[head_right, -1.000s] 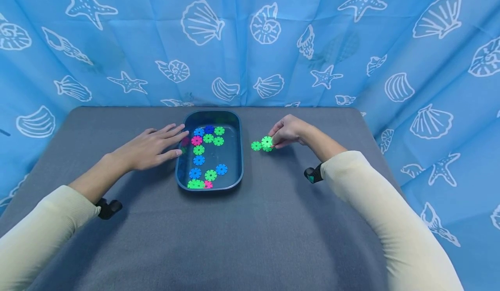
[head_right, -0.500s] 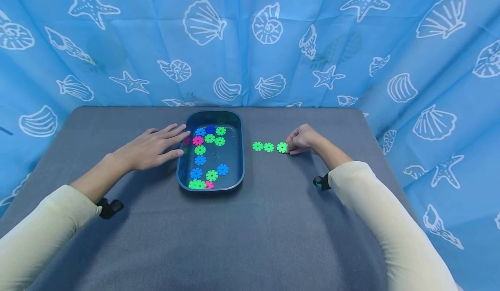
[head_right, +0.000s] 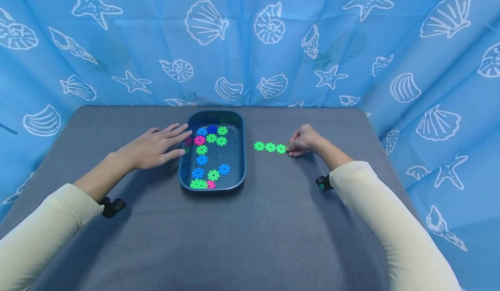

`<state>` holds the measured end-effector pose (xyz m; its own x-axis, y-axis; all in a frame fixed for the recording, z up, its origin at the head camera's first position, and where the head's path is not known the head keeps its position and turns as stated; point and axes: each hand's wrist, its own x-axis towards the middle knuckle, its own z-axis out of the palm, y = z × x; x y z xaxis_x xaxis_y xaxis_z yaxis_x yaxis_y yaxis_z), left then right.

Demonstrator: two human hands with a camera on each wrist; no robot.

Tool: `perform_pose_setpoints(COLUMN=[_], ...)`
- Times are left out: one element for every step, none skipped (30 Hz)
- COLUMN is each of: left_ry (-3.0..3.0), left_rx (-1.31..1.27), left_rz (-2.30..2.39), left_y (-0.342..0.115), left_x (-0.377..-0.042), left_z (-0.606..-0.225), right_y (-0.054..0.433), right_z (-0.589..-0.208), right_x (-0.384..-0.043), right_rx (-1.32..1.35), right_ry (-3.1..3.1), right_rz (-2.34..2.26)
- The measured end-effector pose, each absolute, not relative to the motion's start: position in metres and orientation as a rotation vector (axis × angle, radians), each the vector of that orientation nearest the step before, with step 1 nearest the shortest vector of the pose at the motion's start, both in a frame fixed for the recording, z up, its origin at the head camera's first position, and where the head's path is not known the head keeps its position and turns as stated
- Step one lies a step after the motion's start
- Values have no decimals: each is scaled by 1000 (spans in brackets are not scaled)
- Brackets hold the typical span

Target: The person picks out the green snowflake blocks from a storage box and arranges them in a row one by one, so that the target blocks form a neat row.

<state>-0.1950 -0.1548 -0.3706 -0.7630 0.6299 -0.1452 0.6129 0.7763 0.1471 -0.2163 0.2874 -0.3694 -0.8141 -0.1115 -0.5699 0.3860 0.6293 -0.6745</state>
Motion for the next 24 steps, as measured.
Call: perform_pose_setpoints(left_ry=[2783, 2782, 2781, 2779, 2778, 2777, 2776, 2774, 2773, 2772, 2771, 2770, 2769, 2769, 2770, 2770, 2771, 2773, 2774, 2774, 2774, 2774, 2774, 2774], left_rx=[981, 979, 977, 976, 975, 975, 976, 978, 979, 980, 981, 981, 982, 983, 983, 983, 984, 985, 986, 986, 986, 985, 985, 985], left_rz=[133, 131, 131, 133, 136, 137, 140, 143, 146, 149, 150, 150, 151, 151, 150, 150, 148, 147, 147, 147, 148, 150, 152, 154], left_y=[-155, -156, -156, -156, -156, -156, -156, -156, -156, -156, -156, -156, -156, -156, -156, -157, -157, -157, -157, -157, -157, -157, -157, -157], left_x=[-195, -195, -195, -195, -195, -195, -195, -195, -195, -195, -195, -196, -196, -196, -196, -196, -196, -196, -196, -196, -196, -196, -196, -196], left_z=[-371, -371, -371, -371, -370, -370, -370, -370, -369, -369, -369, -369, -369, -369, -369, -369, -369, -370, -370, -370, -370, -370, -370, -370], right_y=[287, 286, 285, 284, 283, 281, 279, 277, 274, 271, 267, 263, 258, 253, 248, 242, 236, 229, 223, 216, 209, 202, 196, 189], right_z=[-368, -367, -365, -362, -360, -356, -353, -349, -344, -340, -335, -331, -327, -324, -321, -318, -316, -314, -313, -312, -312, -311, -311, -312], right_x=[-217, -218, -219, -220, -221, -222, -223, -225, -226, -228, -229, -231, -232, -233, -234, -235, -235, -235, -236, -236, -235, -235, -235, -235], right_rx=[203, 190, 181, 168, 158, 140, 122, 105, 89, 70, 56, 33, 15, -4, -24, -46, -68, -89, -101, -112, -123, -129, -136, -138], right_ry=[2274, 2278, 2284, 2283, 2279, 2274, 2264, 2248, 2228, 2204, 2183, 2165, 2151, 2139, 2132, 2128, 2125, 2118, 2111, 2099, 2089, 2078, 2067, 2056], right_rz=[-1106, -1085, -1065, -1055, -1052, -1056, -1068, -1092, -1124, -1162, -1200, -1234, -1264, -1289, -1307, -1316, -1321, -1323, -1324, -1325, -1322, -1318, -1310, -1297])
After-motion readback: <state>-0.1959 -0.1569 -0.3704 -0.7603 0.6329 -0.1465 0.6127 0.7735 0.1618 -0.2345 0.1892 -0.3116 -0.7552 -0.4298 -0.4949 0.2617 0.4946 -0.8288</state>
